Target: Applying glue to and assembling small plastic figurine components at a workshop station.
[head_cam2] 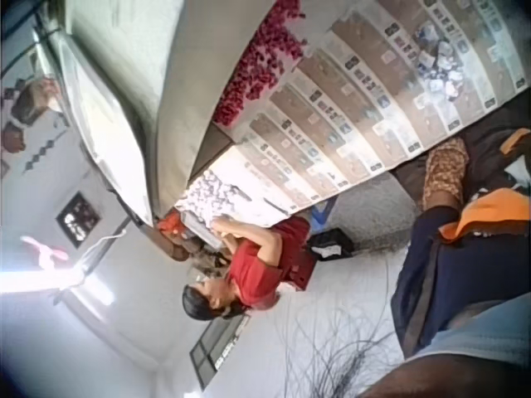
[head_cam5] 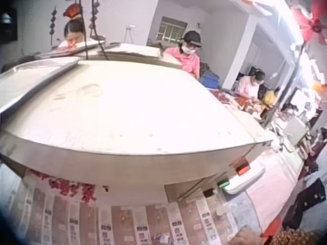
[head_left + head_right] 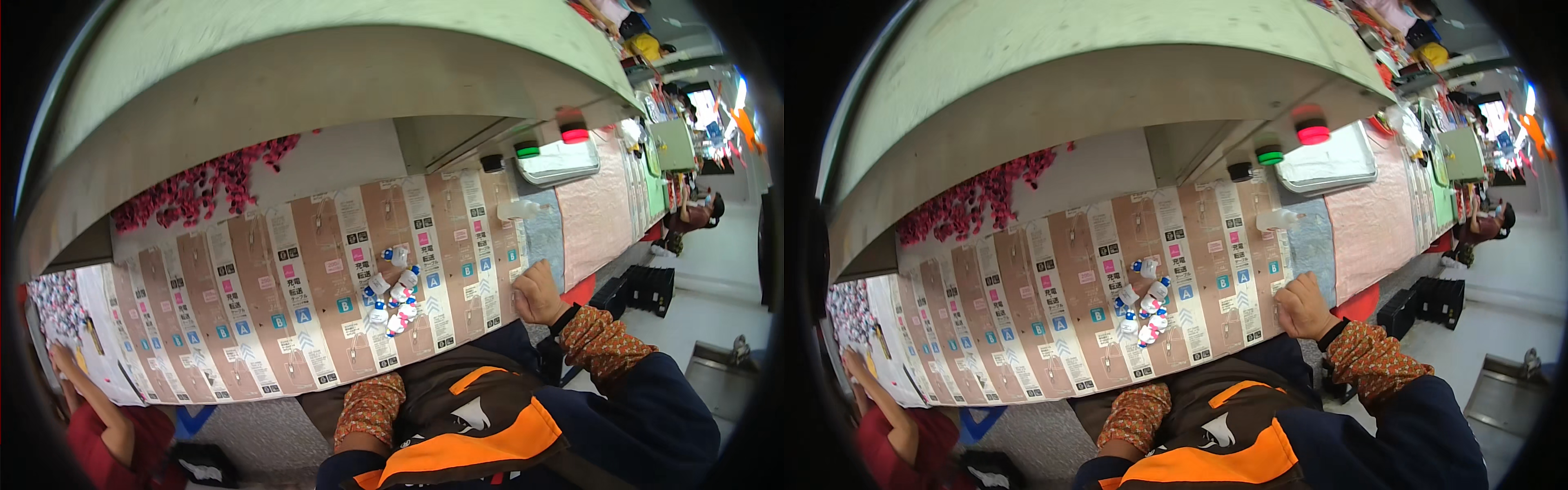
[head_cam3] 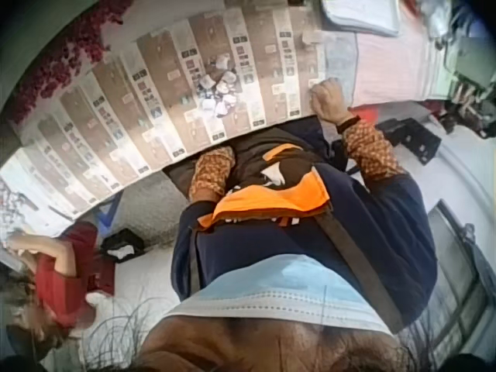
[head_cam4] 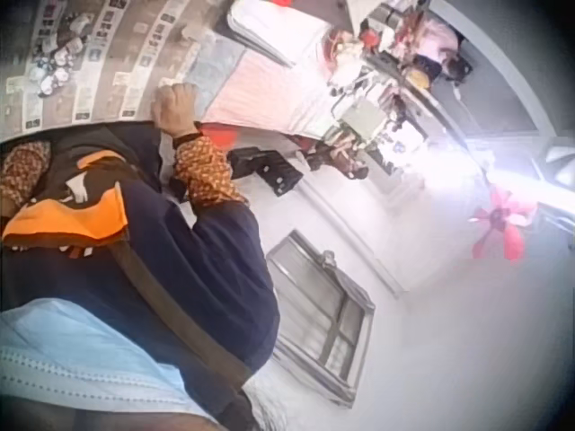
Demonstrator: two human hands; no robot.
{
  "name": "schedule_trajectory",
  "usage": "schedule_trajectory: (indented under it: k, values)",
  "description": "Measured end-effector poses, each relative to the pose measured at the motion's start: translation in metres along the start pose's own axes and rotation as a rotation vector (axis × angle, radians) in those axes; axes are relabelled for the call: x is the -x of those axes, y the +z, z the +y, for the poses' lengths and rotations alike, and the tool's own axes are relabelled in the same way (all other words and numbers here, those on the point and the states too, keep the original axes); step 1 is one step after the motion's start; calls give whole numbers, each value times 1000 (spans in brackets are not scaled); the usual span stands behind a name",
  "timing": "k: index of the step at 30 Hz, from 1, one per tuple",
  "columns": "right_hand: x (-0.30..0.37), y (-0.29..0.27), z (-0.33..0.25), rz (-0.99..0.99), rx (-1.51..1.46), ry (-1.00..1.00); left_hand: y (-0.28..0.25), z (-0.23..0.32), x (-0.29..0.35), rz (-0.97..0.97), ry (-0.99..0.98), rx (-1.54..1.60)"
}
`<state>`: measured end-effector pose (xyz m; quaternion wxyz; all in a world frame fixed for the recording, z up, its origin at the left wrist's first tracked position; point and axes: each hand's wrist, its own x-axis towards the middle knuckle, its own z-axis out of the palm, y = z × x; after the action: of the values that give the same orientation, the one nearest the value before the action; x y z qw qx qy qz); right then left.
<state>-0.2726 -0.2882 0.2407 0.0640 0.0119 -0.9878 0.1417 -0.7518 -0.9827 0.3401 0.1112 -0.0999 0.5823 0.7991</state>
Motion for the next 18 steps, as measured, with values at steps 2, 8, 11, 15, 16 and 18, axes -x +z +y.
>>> schedule_trajectory:
  k: [2, 8, 11, 15, 16, 18]
  values:
    - [1, -7, 2, -1, 3, 6, 10, 18, -13, -35, 49, 20]
    - [9, -24, 2, 33, -127, 70, 19, -52, 8, -172, 88, -103]
    - [21, -30, 3, 67, -361, 192, 52, -123, 65, -265, 73, -405]
    - [24, -44, 9, 379, -1054, 618, 151, -402, 198, -659, 235, -1202]
    - [16, -51, 15, 424, -1084, 597, 159, -447, 229, -735, 280, -1264]
    - [-7, -71, 5, 419, -888, 501, 168, -510, 281, -827, 447, -1281]
